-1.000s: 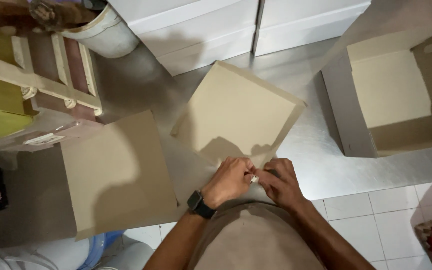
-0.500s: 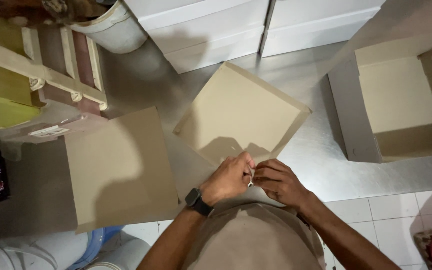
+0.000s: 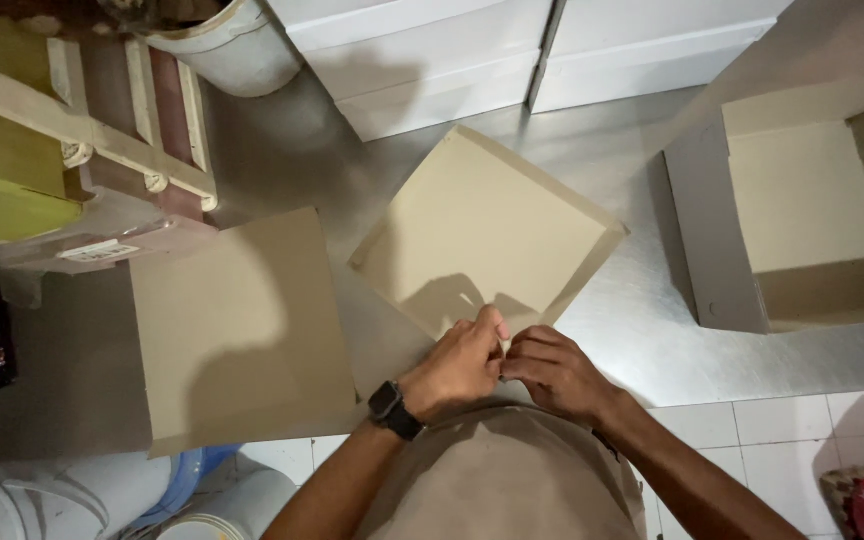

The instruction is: Folding cardboard sheets into boxes and stacking them

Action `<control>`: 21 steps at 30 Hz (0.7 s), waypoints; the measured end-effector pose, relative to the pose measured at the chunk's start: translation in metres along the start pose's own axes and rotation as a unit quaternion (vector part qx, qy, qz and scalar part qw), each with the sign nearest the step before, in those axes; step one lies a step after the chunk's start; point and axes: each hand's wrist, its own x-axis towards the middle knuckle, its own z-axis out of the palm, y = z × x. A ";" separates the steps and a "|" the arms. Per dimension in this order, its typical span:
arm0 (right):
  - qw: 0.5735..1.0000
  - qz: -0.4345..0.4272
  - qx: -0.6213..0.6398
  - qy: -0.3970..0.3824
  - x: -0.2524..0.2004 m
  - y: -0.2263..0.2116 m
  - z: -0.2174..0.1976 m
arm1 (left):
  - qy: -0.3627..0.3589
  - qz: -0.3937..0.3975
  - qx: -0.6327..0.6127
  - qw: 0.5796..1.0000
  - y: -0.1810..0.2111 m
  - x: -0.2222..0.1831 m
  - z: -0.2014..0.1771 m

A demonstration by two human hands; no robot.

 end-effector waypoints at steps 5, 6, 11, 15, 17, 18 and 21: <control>0.998 0.048 0.025 -0.022 0.006 0.001 -0.002 | 0.024 0.005 -0.014 1.000 -0.012 0.004 -0.003; 0.997 0.059 0.032 -0.030 0.006 0.002 -0.001 | 0.026 0.013 -0.022 0.999 -0.017 0.005 -0.002; 0.993 0.089 0.031 -0.073 0.005 0.010 0.002 | 0.014 -0.003 -0.004 1.000 -0.018 0.006 -0.006; 0.987 0.113 0.036 -0.107 0.006 0.014 0.002 | 0.034 -0.003 0.062 0.998 -0.020 0.008 -0.009; 0.985 0.118 0.029 -0.120 0.007 0.017 0.001 | 0.037 -0.007 0.080 0.996 -0.026 0.011 -0.003; 0.983 0.124 0.022 -0.132 0.007 0.018 0.000 | 0.038 -0.011 0.097 0.994 -0.029 0.012 0.000; 0.980 0.132 0.022 -0.148 0.015 0.012 -0.004 | 0.033 -0.012 0.089 0.995 -0.030 0.014 -0.003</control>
